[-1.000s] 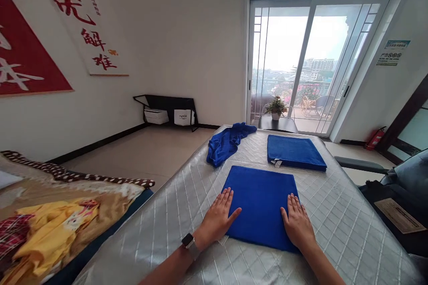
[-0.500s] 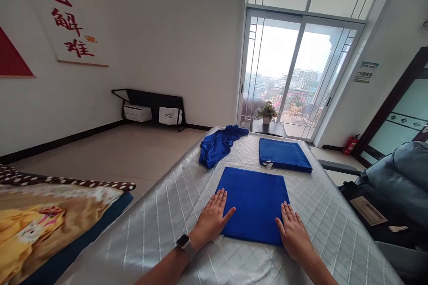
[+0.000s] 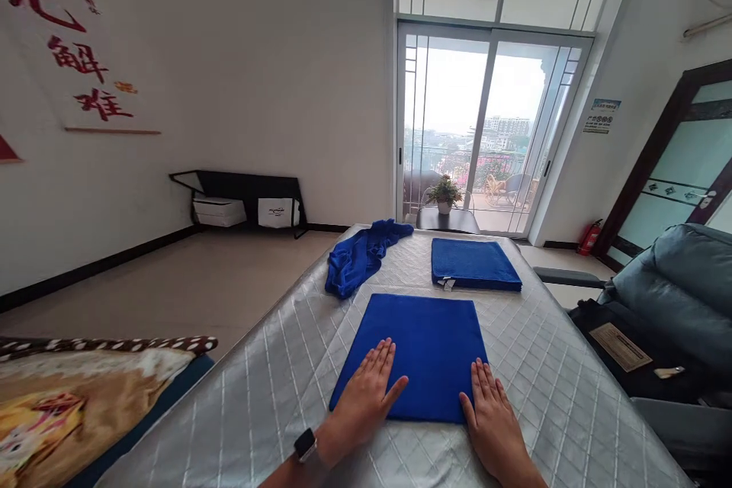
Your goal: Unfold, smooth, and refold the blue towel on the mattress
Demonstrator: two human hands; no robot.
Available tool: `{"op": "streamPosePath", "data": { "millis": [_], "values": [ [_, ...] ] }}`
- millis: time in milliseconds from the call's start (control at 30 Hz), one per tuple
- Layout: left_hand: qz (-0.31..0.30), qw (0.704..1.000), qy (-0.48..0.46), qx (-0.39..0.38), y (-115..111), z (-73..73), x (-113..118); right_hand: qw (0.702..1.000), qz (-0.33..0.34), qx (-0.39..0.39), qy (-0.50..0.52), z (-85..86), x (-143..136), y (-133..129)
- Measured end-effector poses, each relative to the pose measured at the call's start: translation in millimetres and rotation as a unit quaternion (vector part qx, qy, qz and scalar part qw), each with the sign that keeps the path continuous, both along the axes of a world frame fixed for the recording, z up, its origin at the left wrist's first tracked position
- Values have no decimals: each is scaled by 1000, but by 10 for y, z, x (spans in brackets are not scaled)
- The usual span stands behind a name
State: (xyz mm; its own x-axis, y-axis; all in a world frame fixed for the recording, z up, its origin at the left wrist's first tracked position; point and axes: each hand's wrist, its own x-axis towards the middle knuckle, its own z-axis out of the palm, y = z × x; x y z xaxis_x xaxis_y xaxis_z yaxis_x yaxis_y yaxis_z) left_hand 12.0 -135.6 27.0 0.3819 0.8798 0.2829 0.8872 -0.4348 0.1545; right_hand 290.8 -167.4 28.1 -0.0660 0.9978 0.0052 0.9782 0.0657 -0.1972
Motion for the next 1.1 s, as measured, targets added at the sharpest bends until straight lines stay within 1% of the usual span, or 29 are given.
{"op": "streamPosePath", "data": {
  "millis": [67,133,167,233,300,367,433,533,667,767,867,1100],
  "values": [
    [-90,996,6,5,-158,39,278,1000,1,2,2,-20,7,-4],
    [-162,987,12,4,-297,52,559,1000,7,9,0,-51,19,-6],
    [-184,983,14,0,-350,46,678,1000,13,13,-2,-68,26,-6],
    [-204,979,18,-7,-414,15,840,999,23,21,-5,-93,38,-3],
    [-205,978,23,-5,-439,-28,881,999,26,25,-7,-104,46,3],
    [-198,980,33,2,-446,-69,810,1000,19,21,-10,-103,46,11],
    [-177,983,47,9,-453,-108,654,1000,11,13,-13,-98,42,20],
    [-119,990,68,25,-484,-193,324,1000,11,11,-10,-104,39,31],
    [-40,994,71,67,-576,-373,-153,1000,13,22,-4,-145,42,42],
    [2,995,59,84,-666,-484,-409,1000,8,24,-2,-174,43,47],
    [23,995,45,80,-742,-511,-508,1000,6,20,-14,-184,41,49],
    [50,995,24,79,-818,-400,-447,999,9,14,-38,-162,55,58]
  ]
}}
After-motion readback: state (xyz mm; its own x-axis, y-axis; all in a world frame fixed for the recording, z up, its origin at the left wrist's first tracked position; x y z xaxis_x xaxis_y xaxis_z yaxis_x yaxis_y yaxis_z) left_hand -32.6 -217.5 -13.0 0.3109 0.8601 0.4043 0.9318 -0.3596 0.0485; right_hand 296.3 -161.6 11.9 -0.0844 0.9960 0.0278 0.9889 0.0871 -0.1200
